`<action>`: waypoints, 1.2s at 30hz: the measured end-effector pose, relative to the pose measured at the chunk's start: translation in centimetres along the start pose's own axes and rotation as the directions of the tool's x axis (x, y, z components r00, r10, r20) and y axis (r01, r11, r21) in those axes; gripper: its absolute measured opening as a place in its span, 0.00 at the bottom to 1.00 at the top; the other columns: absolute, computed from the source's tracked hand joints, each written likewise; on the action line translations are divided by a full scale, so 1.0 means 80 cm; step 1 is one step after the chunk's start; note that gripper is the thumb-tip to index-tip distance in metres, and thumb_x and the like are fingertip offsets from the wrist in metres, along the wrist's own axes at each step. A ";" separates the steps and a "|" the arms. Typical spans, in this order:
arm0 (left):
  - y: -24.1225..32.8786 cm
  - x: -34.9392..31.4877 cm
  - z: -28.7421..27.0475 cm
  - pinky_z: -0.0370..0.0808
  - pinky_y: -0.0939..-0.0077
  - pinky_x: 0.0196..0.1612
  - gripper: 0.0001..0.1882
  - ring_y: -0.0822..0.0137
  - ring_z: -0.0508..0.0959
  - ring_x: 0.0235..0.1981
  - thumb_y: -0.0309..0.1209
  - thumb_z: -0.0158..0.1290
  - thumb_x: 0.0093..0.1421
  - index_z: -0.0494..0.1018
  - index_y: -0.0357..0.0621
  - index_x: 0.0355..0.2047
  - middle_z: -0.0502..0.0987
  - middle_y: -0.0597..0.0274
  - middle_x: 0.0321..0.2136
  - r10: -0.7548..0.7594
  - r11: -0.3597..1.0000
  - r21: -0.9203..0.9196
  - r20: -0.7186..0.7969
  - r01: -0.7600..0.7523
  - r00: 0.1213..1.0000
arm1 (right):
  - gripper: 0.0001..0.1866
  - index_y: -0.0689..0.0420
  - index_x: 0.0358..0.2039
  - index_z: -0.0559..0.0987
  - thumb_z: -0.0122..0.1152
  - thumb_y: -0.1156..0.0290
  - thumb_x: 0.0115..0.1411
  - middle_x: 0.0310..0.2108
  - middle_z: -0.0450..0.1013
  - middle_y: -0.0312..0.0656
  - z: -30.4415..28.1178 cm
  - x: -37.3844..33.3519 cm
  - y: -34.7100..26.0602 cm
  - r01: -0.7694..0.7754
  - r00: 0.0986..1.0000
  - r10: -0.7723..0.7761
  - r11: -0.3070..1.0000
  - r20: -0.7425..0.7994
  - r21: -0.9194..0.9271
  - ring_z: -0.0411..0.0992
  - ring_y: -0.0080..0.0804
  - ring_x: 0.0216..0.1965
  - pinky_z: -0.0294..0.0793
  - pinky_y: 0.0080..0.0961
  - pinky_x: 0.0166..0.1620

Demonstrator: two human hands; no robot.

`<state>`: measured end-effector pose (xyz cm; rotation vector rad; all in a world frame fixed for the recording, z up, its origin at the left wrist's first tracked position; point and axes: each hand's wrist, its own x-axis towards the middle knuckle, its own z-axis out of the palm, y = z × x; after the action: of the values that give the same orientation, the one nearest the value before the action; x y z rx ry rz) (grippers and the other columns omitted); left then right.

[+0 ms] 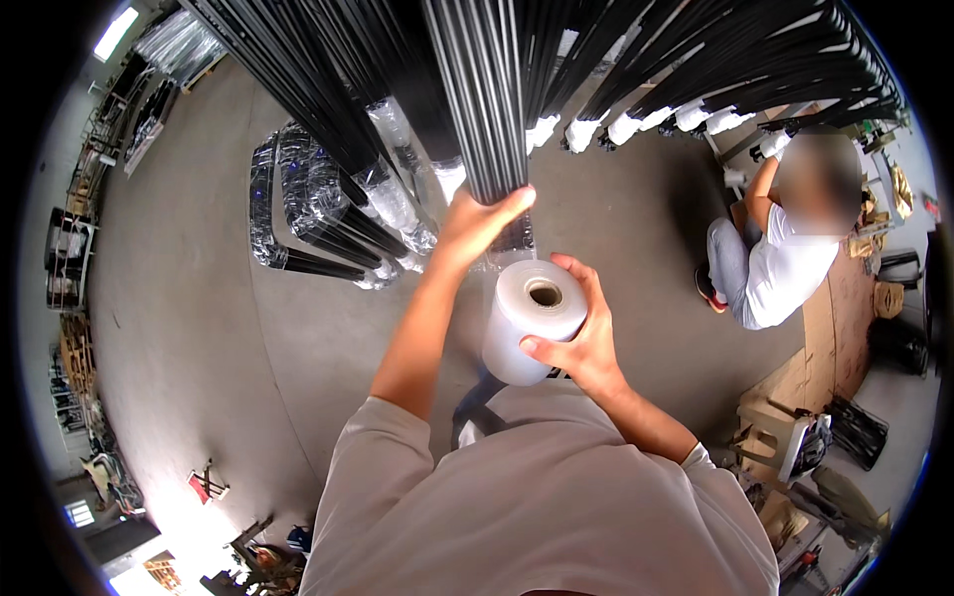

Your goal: The person retrieves a roll of plastic wrap and proceeds to wrap bundles of black metal poles standing upright in a rack. They pull the plastic from the roll and wrap it around the poles multiple times to secure them, occasionally adjusting the bundle or the roll.

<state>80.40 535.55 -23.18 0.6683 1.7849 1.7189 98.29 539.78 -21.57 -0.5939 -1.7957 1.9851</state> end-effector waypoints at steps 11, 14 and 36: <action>0.002 0.002 0.020 0.72 0.80 0.27 0.12 0.70 0.76 0.22 0.28 0.59 0.46 0.73 0.31 0.26 0.76 0.57 0.22 -0.028 0.945 -0.325 -0.021 0.019 0.999 | 0.33 0.65 0.45 0.65 0.71 0.71 0.38 0.41 0.69 0.46 -0.131 0.172 0.158 -0.158 0.971 0.126 0.976 -0.203 -0.150 0.73 0.31 0.35 0.72 0.24 0.38; -0.020 0.010 0.000 0.72 0.81 0.27 0.12 0.72 0.75 0.22 0.29 0.60 0.45 0.74 0.31 0.27 0.76 0.60 0.23 -0.057 0.937 -0.344 0.016 0.060 0.998 | 0.28 0.61 0.46 0.68 0.66 0.67 0.45 0.44 0.68 0.43 -0.013 0.206 0.208 -0.176 0.958 0.163 0.984 0.234 0.034 0.69 0.30 0.43 0.68 0.20 0.43; -0.100 -0.181 -0.062 0.69 0.73 0.42 0.39 0.67 0.69 0.40 0.29 0.61 0.37 0.55 0.39 0.50 0.66 0.59 0.40 -0.268 0.955 -0.215 -0.343 0.202 0.901 | 0.27 0.56 0.55 0.60 0.44 0.55 0.59 0.54 0.59 0.43 0.036 0.167 0.152 -0.658 0.639 0.226 0.656 0.736 0.370 0.61 0.33 0.53 0.61 0.30 0.52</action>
<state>87.54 521.49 -30.27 0.0454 1.8371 1.8907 85.47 543.62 -34.07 -0.1597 -1.1442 3.2735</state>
